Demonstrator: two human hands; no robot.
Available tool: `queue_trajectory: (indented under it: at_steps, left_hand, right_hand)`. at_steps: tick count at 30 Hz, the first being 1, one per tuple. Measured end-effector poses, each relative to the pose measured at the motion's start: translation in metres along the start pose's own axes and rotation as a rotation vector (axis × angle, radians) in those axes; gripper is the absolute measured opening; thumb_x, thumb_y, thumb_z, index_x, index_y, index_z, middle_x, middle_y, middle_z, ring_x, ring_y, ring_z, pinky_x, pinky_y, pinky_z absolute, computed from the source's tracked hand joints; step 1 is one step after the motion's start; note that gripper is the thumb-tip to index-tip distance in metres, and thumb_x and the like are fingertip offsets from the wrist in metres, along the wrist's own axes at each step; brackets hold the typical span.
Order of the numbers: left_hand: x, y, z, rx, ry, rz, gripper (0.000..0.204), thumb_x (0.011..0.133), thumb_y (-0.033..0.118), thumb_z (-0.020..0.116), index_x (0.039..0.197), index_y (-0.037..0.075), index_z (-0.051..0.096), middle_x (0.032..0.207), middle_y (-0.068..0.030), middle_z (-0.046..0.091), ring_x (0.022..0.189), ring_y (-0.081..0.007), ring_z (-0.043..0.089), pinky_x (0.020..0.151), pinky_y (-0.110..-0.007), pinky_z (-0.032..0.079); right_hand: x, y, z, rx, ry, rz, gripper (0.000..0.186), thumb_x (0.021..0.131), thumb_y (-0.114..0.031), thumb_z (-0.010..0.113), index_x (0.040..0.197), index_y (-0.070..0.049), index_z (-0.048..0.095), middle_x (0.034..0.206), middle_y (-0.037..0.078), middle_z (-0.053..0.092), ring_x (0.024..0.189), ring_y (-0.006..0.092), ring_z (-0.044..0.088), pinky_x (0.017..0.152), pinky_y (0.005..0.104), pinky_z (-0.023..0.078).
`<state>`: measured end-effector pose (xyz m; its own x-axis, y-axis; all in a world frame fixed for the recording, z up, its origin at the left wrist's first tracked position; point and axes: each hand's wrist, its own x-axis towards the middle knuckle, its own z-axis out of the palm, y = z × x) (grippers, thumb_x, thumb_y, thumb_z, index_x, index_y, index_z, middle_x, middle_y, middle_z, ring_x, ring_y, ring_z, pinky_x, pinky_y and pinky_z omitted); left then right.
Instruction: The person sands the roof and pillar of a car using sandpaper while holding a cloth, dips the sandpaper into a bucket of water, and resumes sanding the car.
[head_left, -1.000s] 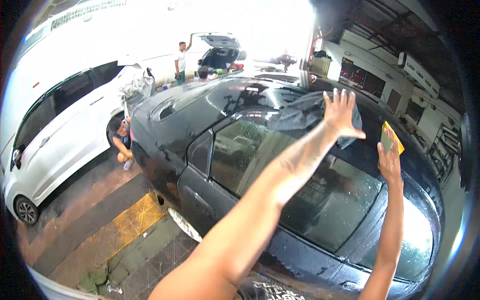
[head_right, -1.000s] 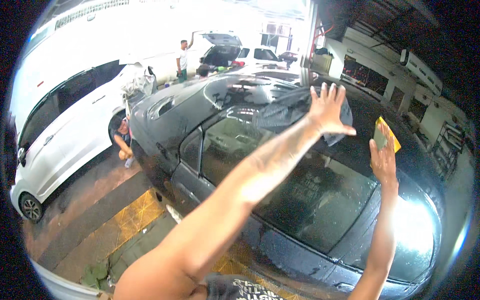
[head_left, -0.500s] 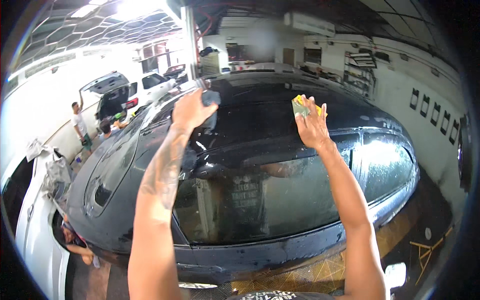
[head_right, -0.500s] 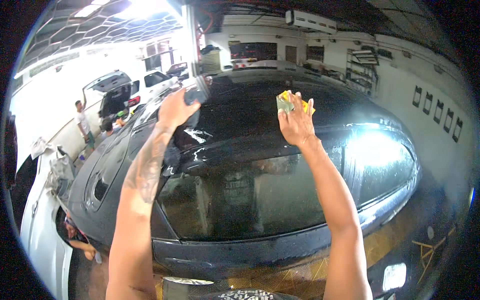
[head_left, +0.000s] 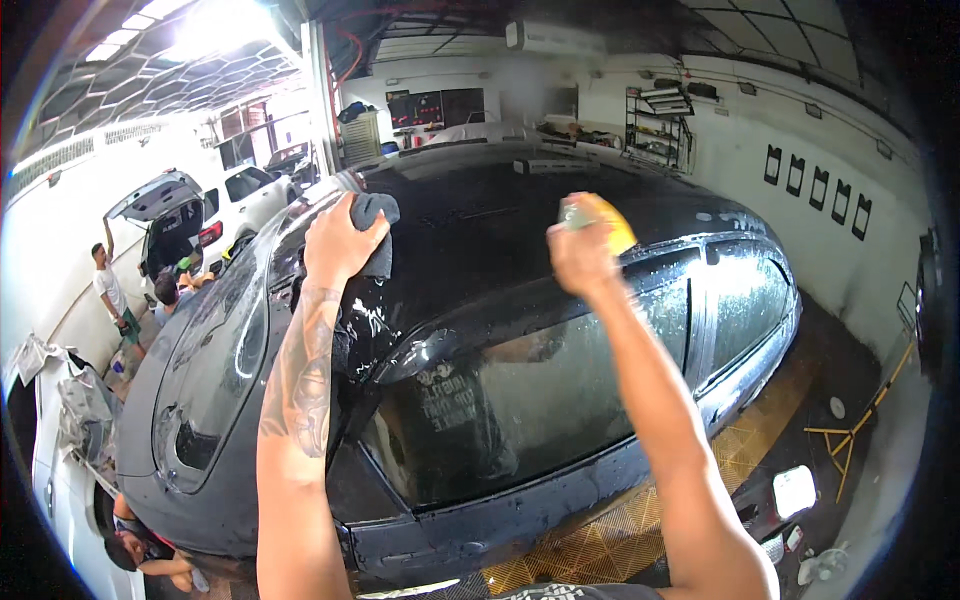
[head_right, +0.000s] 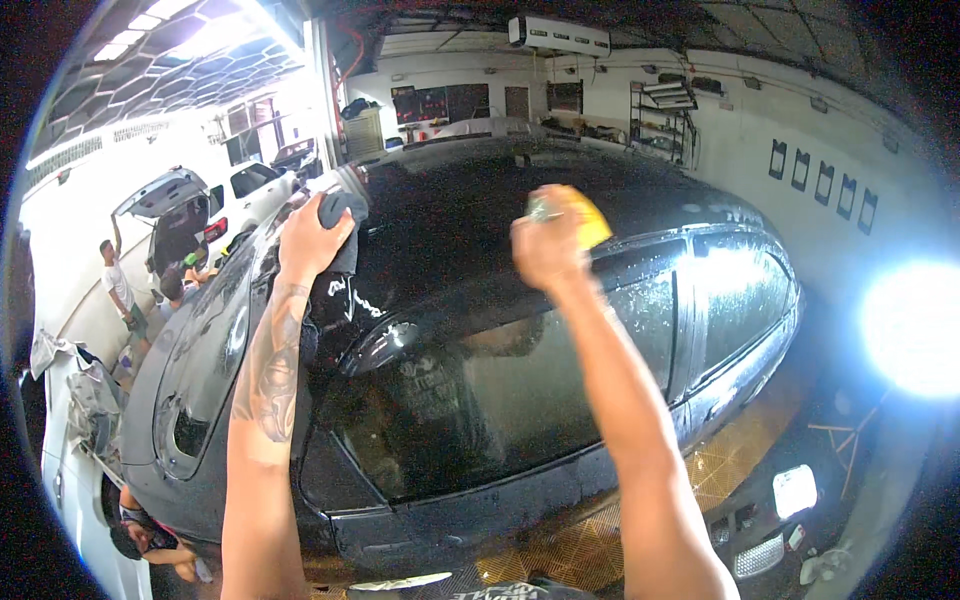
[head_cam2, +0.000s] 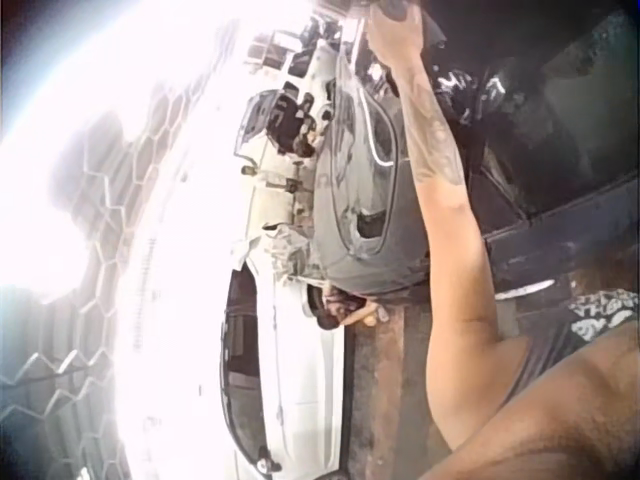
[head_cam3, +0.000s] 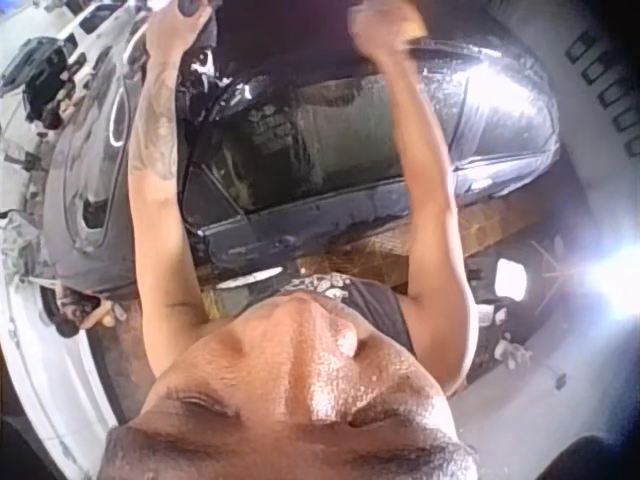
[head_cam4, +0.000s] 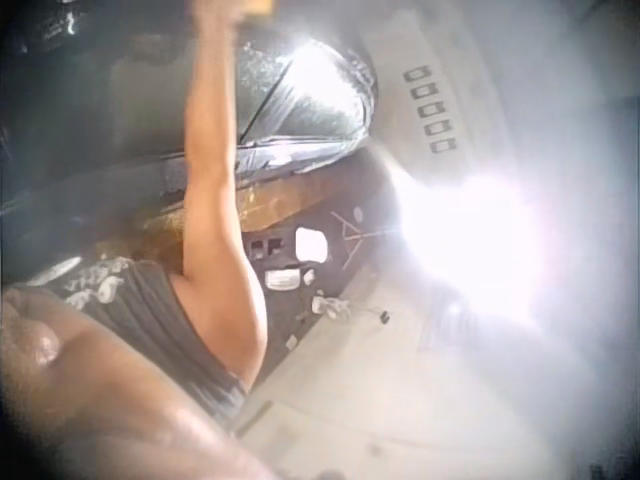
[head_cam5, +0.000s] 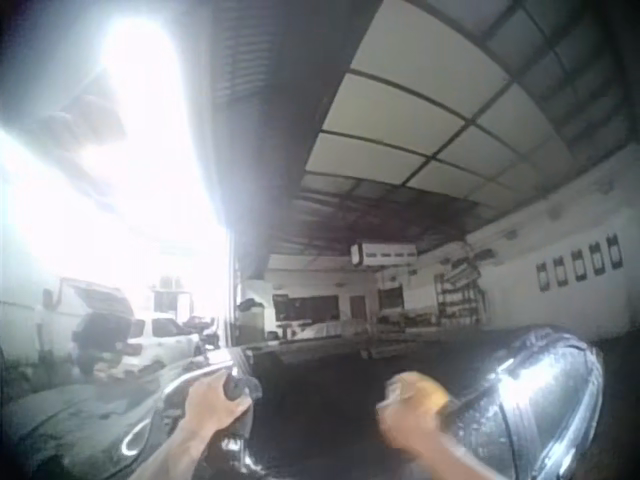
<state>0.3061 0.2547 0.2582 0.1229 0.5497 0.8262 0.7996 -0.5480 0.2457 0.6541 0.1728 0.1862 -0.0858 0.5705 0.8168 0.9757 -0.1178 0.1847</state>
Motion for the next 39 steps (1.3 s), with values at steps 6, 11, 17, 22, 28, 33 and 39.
queue_trajectory:
  at_steps: [6,11,17,22,28,33,39]
  left_hand:
    - [-0.005,-0.021,0.0,-0.07,0.07,0.047,0.061,0.084,0.048,0.071,0.123,0.001,0.067,0.108,-0.0244,0.073,0.104,-0.0421,0.069,0.094,-0.048,0.053]
    - [-0.013,-0.024,-0.011,0.043,0.033,0.058,0.069,0.084,0.049,0.073,0.126,-0.004,0.066,0.115,-0.0265,0.071,0.111,-0.0397,0.069,0.098,-0.045,0.052]
    - [-0.016,-0.019,-0.022,-0.038,-0.035,0.036,0.064,0.084,0.053,0.073,0.12,0.0,0.067,0.108,-0.0231,0.073,0.101,-0.0414,0.069,0.091,-0.048,0.053]
    - [-0.006,0.0,-0.009,-0.013,-0.121,0.095,0.06,0.083,0.052,0.071,0.116,0.003,0.07,0.111,-0.0213,0.073,0.107,-0.037,0.07,0.093,-0.045,0.054]
    - [0.023,-0.053,0.017,-0.114,-0.036,0.293,0.068,0.083,0.055,0.071,0.123,0.001,0.069,0.114,-0.0231,0.072,0.108,-0.0388,0.07,0.096,-0.046,0.054]
    - [0.009,-0.038,-0.009,-0.162,0.047,0.41,0.035,0.084,0.033,0.074,0.106,0.006,0.069,0.094,-0.019,0.072,0.091,-0.0398,0.071,0.078,-0.047,0.054]
    - [0.01,-0.023,-0.006,-0.296,-0.034,0.446,0.045,0.086,0.035,0.074,0.116,0.003,0.067,0.103,-0.0234,0.072,0.099,-0.0437,0.069,0.087,-0.048,0.053]
  right_hand:
    - [0.009,-0.053,-0.01,0.053,0.02,-0.191,0.041,0.1,-0.023,0.045,0.122,0.006,0.063,0.129,0.023,0.063,0.122,0.0409,0.056,0.112,0.0553,0.036]
    - [0.032,-0.043,-0.037,-0.119,-0.338,-0.203,0.043,0.1,-0.024,0.042,0.123,0.005,0.063,0.132,0.026,0.064,0.131,0.0426,0.054,0.115,0.0546,0.034]
    - [0.003,-0.064,-0.027,0.138,0.043,-0.325,0.033,0.102,-0.022,0.045,0.112,0.002,0.065,0.15,0.026,0.048,0.135,0.0401,0.05,0.116,0.0527,0.033]
    - [0.0,0.031,0.002,0.625,0.163,0.329,0.042,0.099,-0.022,0.051,0.131,0.005,0.058,0.134,0.029,0.057,0.127,0.0421,0.053,0.118,0.0508,0.033]
    - [0.005,-0.103,-0.02,0.481,0.075,-0.047,0.062,0.099,-0.031,0.047,0.148,0.008,0.043,0.151,0.029,0.044,0.143,0.0419,0.039,0.123,0.0512,0.025]
    - [0.024,-0.13,-0.016,0.185,-0.02,0.187,0.042,0.088,-0.028,0.055,0.11,0.008,0.062,0.139,0.036,0.049,0.131,0.0514,0.046,0.11,0.0682,0.031]
    - [0.024,-0.1,-0.029,0.208,0.019,0.377,0.067,0.096,-0.028,0.044,0.14,0.022,0.04,0.142,0.04,0.046,0.136,0.0518,0.043,0.117,0.0571,0.031]
